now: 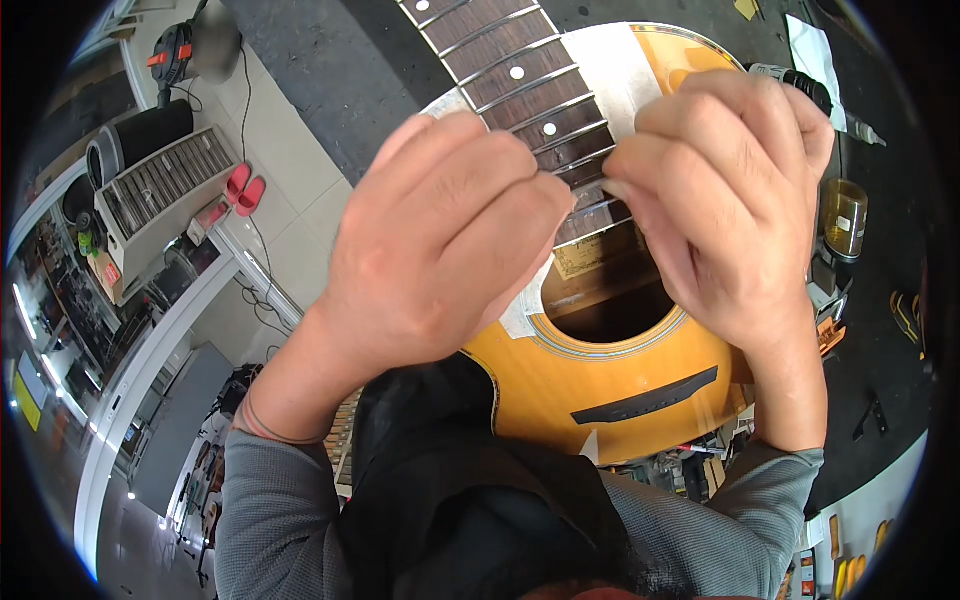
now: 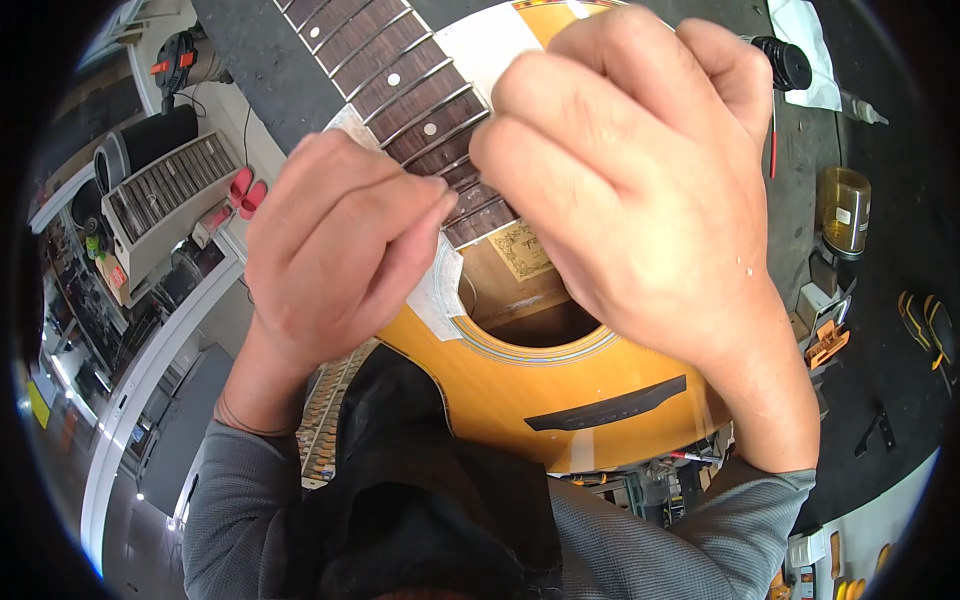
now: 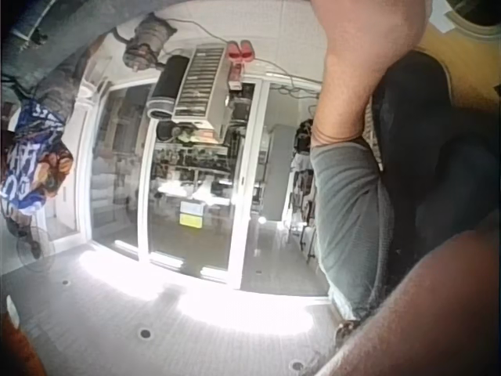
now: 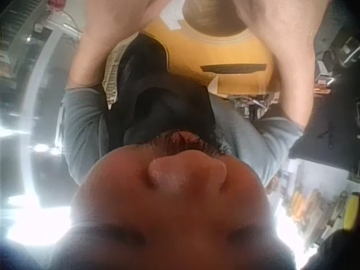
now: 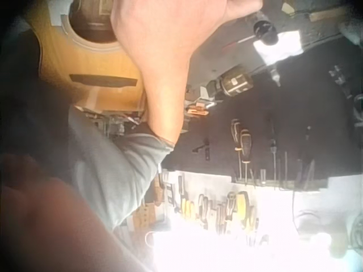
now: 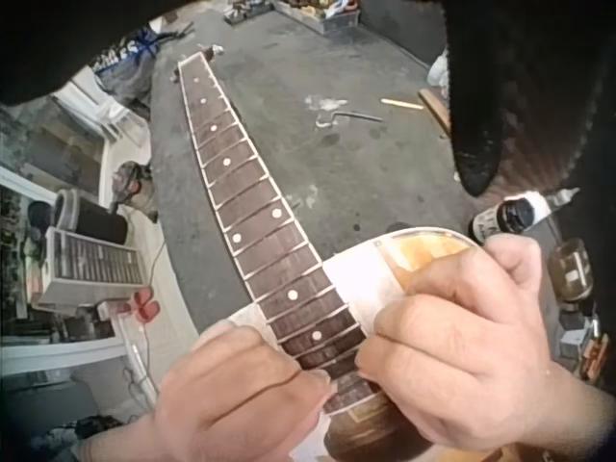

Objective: The person works on an acoustic guitar in a workshop, using a small metal file to smooth the frets on the neck. They then use a brush to clean the fretboard and body, and finally pick up a red power sander.

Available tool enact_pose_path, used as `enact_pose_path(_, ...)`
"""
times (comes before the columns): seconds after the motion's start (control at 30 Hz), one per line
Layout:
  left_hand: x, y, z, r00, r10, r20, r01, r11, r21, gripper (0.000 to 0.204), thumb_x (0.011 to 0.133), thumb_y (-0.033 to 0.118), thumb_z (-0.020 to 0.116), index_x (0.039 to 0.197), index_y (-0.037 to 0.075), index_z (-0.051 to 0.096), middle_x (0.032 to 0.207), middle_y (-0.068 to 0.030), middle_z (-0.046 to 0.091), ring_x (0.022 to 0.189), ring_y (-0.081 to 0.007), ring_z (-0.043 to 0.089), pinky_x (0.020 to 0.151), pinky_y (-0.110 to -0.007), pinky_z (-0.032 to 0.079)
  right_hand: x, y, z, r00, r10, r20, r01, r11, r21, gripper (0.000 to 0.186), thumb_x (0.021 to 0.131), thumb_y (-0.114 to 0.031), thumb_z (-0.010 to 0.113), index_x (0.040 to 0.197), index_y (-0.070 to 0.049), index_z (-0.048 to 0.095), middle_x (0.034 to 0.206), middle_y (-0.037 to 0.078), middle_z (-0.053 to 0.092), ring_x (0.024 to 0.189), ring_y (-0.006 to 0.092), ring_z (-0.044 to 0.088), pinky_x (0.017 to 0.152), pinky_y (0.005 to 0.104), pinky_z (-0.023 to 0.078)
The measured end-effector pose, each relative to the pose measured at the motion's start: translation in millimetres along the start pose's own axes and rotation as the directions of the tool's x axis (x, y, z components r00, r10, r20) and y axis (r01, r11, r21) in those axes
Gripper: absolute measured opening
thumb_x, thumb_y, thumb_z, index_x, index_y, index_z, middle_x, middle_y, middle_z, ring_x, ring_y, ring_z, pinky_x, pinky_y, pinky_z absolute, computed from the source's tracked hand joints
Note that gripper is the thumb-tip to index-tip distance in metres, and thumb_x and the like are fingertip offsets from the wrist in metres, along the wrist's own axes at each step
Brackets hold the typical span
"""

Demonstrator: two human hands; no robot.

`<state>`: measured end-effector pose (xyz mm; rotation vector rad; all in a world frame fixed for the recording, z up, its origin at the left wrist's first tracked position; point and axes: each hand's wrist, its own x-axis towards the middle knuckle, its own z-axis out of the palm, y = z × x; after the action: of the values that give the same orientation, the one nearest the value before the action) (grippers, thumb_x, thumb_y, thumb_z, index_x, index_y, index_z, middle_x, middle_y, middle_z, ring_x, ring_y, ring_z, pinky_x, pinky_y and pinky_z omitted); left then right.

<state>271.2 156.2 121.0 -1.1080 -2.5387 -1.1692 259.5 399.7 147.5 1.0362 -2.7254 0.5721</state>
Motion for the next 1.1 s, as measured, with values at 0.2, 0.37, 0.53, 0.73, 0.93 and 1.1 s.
enact_pose_path(0.2, -6, -1, 1, 1.0, 0.008, -0.02, -0.008, 1.0, 0.004, 0.027, 0.076, -0.008, 0.088, 0.1, -0.002, 0.077, 0.087, -0.0124, 0.07, 0.071, -0.0282, 0.065, 0.064, -0.039, 0.051, -10, 2, 4, 1.0, -0.006, -0.001, 0.006, 1.0, 0.026, 0.028, 0.074, -0.013, 0.086, 0.099, -0.013, 0.075, 0.103, 0.002, 0.069, 0.107, 0.0286, 0.067, 0.099, 0.0442, 0.041)
enact_pose_path(0.37, -6, -6, -2, 1.0, 0.022, -0.021, -0.022, 1.0, 0.021, 0.027, 0.076, -0.007, 0.088, 0.101, -0.002, 0.077, 0.088, -0.0117, 0.069, 0.071, -0.0281, 0.064, 0.063, -0.038, 0.05, 3, -2, 7, 0.999, -0.024, -0.027, 0.023, 1.0, -0.021, 0.028, 0.073, -0.015, 0.086, 0.099, -0.013, 0.075, 0.104, 0.001, 0.07, 0.107, 0.0288, 0.067, 0.099, 0.0448, 0.041)
enact_pose_path(0.53, -8, -3, -5, 1.0, 0.015, 0.011, -0.014, 1.0, -0.015, 0.027, 0.076, -0.008, 0.087, 0.1, -0.002, 0.077, 0.087, -0.0109, 0.069, 0.07, -0.0278, 0.064, 0.063, -0.038, 0.05, -4, 0, 3, 0.999, -0.029, 0.018, 0.028, 0.999, 0.045, 0.028, 0.073, -0.015, 0.086, 0.099, -0.013, 0.075, 0.104, 0.001, 0.07, 0.107, 0.0287, 0.067, 0.099, 0.045, 0.041)
enact_pose_path(0.73, -11, -2, -2, 1.0, 0.003, -0.024, -0.003, 1.0, 0.011, 0.026, 0.077, -0.008, 0.088, 0.099, -0.001, 0.077, 0.087, -0.0108, 0.069, 0.071, -0.0277, 0.064, 0.064, -0.038, 0.05, 1, -3, 7, 0.999, -0.042, -0.005, 0.042, 0.997, 0.064, 0.026, 0.076, -0.014, 0.086, 0.1, -0.013, 0.075, 0.103, 0.002, 0.07, 0.105, 0.0283, 0.066, 0.098, 0.0445, 0.041)
enact_pose_path(0.93, -11, -4, -1, 0.998, -0.001, -0.061, 0.002, 1.0, 0.024, 0.029, 0.078, -0.008, 0.089, 0.101, 0.001, 0.075, 0.088, -0.0101, 0.069, 0.071, -0.0268, 0.065, 0.064, -0.038, 0.051, 1, -6, 8, 0.998, 0.056, 0.009, -0.056, 0.997, 0.048, 0.023, 0.08, -0.012, 0.086, 0.099, -0.012, 0.074, 0.105, 0.004, 0.069, 0.105, 0.0288, 0.065, 0.099, 0.043, 0.041)
enact_pose_path(1.1, -15, 0, -5, 0.996, -0.052, -0.067, 0.053, 0.998, 0.018, 0.03, 0.077, -0.008, 0.089, 0.102, 0.001, 0.075, 0.087, -0.0093, 0.069, 0.071, -0.0265, 0.065, 0.064, -0.038, 0.051, 0, 1, 1, 1.0, 0.025, -0.008, -0.024, 0.999, 0.031, 0.023, 0.08, -0.011, 0.086, 0.099, -0.012, 0.074, 0.107, 0.005, 0.07, 0.108, 0.0292, 0.066, 0.101, 0.0433, 0.041)
